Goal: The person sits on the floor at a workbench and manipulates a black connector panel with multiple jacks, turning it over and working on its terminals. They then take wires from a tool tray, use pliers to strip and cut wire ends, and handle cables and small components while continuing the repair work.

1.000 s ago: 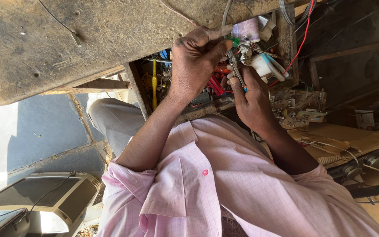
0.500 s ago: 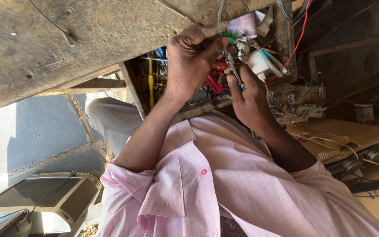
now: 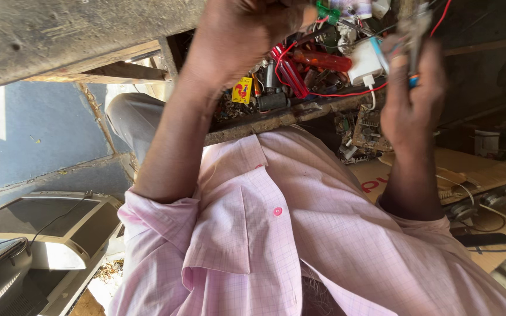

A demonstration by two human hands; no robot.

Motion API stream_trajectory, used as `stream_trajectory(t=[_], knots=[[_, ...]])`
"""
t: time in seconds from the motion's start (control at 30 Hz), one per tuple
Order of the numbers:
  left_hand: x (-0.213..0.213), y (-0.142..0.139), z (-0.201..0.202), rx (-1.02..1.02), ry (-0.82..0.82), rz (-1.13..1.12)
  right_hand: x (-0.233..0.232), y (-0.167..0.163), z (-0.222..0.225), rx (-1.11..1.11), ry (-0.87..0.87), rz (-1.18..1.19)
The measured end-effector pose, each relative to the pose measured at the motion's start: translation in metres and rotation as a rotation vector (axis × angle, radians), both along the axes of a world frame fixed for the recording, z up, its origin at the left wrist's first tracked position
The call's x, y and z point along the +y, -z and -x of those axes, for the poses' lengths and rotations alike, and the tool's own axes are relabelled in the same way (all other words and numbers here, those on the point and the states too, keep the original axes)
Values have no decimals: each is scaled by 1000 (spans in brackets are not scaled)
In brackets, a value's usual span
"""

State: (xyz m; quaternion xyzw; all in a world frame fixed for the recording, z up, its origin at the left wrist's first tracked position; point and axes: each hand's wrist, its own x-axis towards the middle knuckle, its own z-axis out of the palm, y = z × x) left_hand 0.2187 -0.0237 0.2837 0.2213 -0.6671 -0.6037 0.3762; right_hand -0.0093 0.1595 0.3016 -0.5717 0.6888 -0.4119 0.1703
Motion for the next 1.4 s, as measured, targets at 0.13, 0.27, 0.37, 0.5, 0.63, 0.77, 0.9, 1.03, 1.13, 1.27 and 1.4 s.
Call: stream_trajectory(t=[0.13,0.27,0.37,0.5,0.63,0.77,0.9,1.03,1.13,1.27,1.4], knots=[[-2,2,-4,159,209,-163,-1,1,7,151,-24,141],[-3,0,-1,-10,108,-13,0,7,-8,182,-39,30],[-4,0,-2,-49,39,23,-4,11,-24,202,-129,-2],[-5,-4,-9,-443,-136,160,-9,12,-45,183,-281,-52],[-3,-16,-10,191,119,-231,-14,13,-61,264,-413,-69],[0,-27,-19,133,167,-107,-29,24,-68,379,-495,51],[1,-25,-11,218,128,61,-45,41,-80,449,-565,119],[7,-21,-6,207,26,158,-59,54,-91,484,-621,180],[7,-18,-4,149,-72,179,-70,59,-99,534,-625,142],[2,-17,-4,73,-174,205,-73,57,-104,489,-620,232],[4,-23,-4,108,-123,140,-55,55,-89,374,-564,249]])
